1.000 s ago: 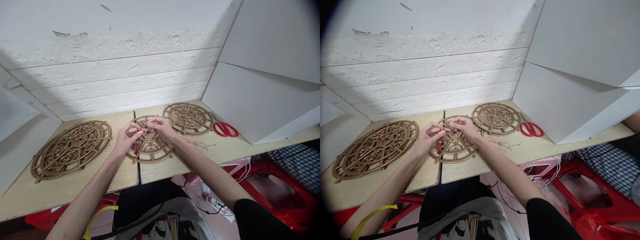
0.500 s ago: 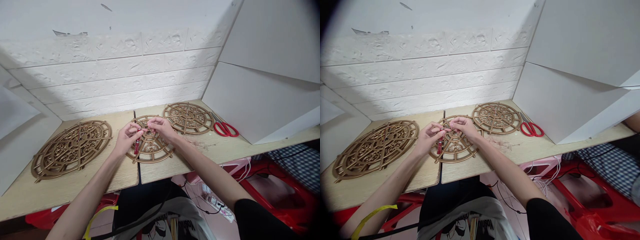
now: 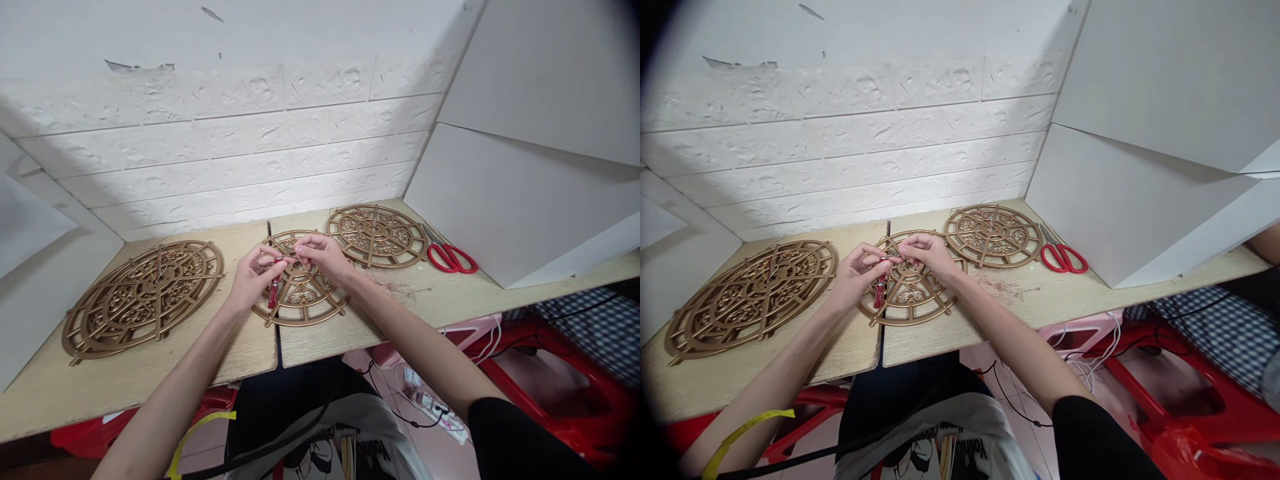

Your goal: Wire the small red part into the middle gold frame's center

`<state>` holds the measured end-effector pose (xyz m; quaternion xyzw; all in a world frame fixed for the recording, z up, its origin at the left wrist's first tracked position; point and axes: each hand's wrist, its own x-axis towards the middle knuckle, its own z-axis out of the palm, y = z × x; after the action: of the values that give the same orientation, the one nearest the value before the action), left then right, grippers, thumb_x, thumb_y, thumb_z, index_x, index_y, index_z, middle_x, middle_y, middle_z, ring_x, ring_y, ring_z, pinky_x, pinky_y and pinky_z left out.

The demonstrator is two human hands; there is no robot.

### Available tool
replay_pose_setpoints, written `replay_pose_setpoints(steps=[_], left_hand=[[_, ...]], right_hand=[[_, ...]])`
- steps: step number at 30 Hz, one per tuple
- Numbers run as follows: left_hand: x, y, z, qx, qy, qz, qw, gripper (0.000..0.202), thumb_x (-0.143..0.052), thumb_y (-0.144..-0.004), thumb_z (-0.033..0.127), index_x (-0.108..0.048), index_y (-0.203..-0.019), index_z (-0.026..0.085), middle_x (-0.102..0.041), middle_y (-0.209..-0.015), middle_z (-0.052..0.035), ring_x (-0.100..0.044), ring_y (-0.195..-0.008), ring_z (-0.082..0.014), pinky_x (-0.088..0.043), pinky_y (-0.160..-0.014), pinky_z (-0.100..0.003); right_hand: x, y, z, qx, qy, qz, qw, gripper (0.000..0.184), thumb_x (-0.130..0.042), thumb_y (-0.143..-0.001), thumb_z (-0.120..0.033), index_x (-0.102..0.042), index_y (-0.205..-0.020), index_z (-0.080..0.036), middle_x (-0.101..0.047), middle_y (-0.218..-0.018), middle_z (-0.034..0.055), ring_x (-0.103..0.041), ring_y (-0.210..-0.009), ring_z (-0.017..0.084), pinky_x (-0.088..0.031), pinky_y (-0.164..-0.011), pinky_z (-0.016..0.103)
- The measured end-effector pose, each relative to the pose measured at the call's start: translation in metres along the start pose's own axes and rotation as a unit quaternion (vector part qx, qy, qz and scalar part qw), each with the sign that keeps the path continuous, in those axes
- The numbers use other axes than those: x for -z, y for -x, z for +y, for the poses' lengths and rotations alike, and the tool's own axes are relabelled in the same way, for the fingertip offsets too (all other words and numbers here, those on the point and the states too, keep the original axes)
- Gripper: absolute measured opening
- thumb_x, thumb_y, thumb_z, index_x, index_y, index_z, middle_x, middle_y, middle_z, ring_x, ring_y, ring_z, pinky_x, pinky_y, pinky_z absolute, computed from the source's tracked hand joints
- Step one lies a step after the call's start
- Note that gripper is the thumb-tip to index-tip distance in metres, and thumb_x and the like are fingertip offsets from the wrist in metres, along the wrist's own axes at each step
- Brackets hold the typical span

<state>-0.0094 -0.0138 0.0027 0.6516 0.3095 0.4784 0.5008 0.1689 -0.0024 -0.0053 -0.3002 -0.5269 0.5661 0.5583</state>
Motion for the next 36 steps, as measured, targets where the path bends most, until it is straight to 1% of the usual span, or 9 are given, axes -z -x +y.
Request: replay_pose_setpoints(steps=[8, 14, 22, 25, 27, 28, 31, 34, 36], left_hand=[[-0.001, 0.000, 0.003, 0.004, -0.002, 0.002, 1.000, 0.027, -0.073, -0.070, 0.032, -0.054, -0.084, 0.018, -0.073, -0.085, -0.0082, -0.067, -0.078, -0.0176, -0.051, -0.065, -0.028], [0.000, 0.000, 0.001, 0.005, -0.001, 0.003, 1.000, 0.028, -0.073, -0.070, 0.033, -0.054, -0.084, 0.018, -0.073, -0.085, -0.0085, -0.068, -0.080, -0.0186, -0.051, -0.065, -0.028], [-0.001, 0.000, 0.001, 0.005, 0.003, 0.005, 1.000, 0.029, -0.074, -0.070, 0.033, -0.053, -0.084, 0.018, -0.073, -0.085, -0.0082, -0.067, -0.078, -0.0177, -0.051, -0.065, -0.028], [-0.001, 0.000, 0.001, 0.009, 0.002, 0.010, 1.000, 0.030, -0.074, -0.069, 0.033, -0.053, -0.083, 0.018, -0.073, -0.084, -0.0079, -0.067, -0.073, -0.0160, -0.051, -0.064, -0.027], [-0.001, -0.001, 0.001, 0.007, 0.008, 0.037, 0.999, 0.030, -0.075, -0.067, 0.032, -0.054, -0.083, 0.018, -0.073, -0.083, -0.0074, -0.066, -0.070, -0.0150, -0.051, -0.064, -0.027], [0.000, -0.002, 0.000, 0.005, 0.016, 0.060, 0.998, 0.030, -0.076, -0.067, 0.031, -0.054, -0.083, 0.017, -0.073, -0.082, -0.0071, -0.066, -0.069, -0.0145, -0.050, -0.064, -0.027], [0.005, -0.006, -0.002, 0.019, 0.073, 0.159, 0.984, 0.032, -0.077, -0.064, 0.028, -0.053, -0.081, 0.017, -0.073, -0.079, -0.0059, -0.064, -0.062, -0.0120, -0.049, -0.063, -0.025], [0.012, -0.010, -0.005, 0.064, 0.148, 0.241, 0.957, 0.032, -0.077, -0.063, 0.023, -0.049, -0.078, 0.017, -0.072, -0.076, -0.0051, -0.060, -0.055, -0.0092, -0.047, -0.056, -0.021], [0.014, -0.012, -0.007, 0.087, 0.181, 0.262, 0.944, 0.030, -0.075, -0.063, 0.020, -0.048, -0.076, 0.017, -0.072, -0.076, -0.0056, -0.059, -0.054, -0.0083, -0.047, -0.054, -0.020]], right_hand=[[0.000, 0.000, 0.000, 0.000, -0.002, 0.000, 1.000, 0.023, -0.076, -0.063, -0.032, -0.066, -0.075, -0.015, -0.061, -0.065, -0.0022, -0.044, -0.050, 0.005, -0.034, -0.048, 0.019], [-0.001, 0.001, -0.001, -0.004, 0.000, 0.001, 1.000, 0.025, -0.077, -0.063, -0.034, -0.066, -0.076, -0.016, -0.061, -0.064, -0.0024, -0.044, -0.050, 0.006, -0.034, -0.048, 0.019], [0.000, 0.000, 0.000, -0.004, -0.003, -0.004, 1.000, 0.023, -0.077, -0.063, -0.032, -0.066, -0.075, -0.016, -0.061, -0.065, -0.0025, -0.045, -0.050, 0.006, -0.035, -0.049, 0.019], [0.001, -0.001, 0.000, 0.002, -0.003, -0.009, 1.000, 0.022, -0.076, -0.064, -0.032, -0.066, -0.075, -0.016, -0.060, -0.063, -0.0028, -0.044, -0.050, 0.006, -0.034, -0.049, 0.020], [0.001, 0.000, -0.001, 0.012, 0.012, -0.013, 1.000, 0.022, -0.075, -0.065, -0.034, -0.066, -0.076, -0.016, -0.058, -0.062, -0.0030, -0.043, -0.050, 0.006, -0.034, -0.049, 0.020], [0.000, 0.001, -0.001, 0.022, 0.029, -0.018, 0.999, 0.022, -0.075, -0.066, -0.034, -0.065, -0.076, -0.016, -0.058, -0.063, -0.0027, -0.044, -0.052, 0.007, -0.034, -0.050, 0.021], [-0.004, 0.006, -0.002, 0.057, 0.105, -0.063, 0.991, 0.022, -0.072, -0.069, -0.036, -0.064, -0.076, -0.016, -0.055, -0.063, -0.0020, -0.044, -0.055, 0.008, -0.034, -0.052, 0.022], [-0.010, 0.013, 0.000, 0.082, 0.203, -0.132, 0.967, 0.018, -0.067, -0.075, -0.034, -0.064, -0.076, -0.015, -0.047, -0.058, -0.0036, -0.040, -0.054, 0.009, -0.032, -0.052, 0.022], [-0.014, 0.015, 0.004, 0.114, 0.273, -0.159, 0.942, 0.015, -0.063, -0.078, -0.030, -0.063, -0.075, -0.015, -0.043, -0.055, -0.0047, -0.039, -0.052, 0.008, -0.032, -0.053, 0.022]])
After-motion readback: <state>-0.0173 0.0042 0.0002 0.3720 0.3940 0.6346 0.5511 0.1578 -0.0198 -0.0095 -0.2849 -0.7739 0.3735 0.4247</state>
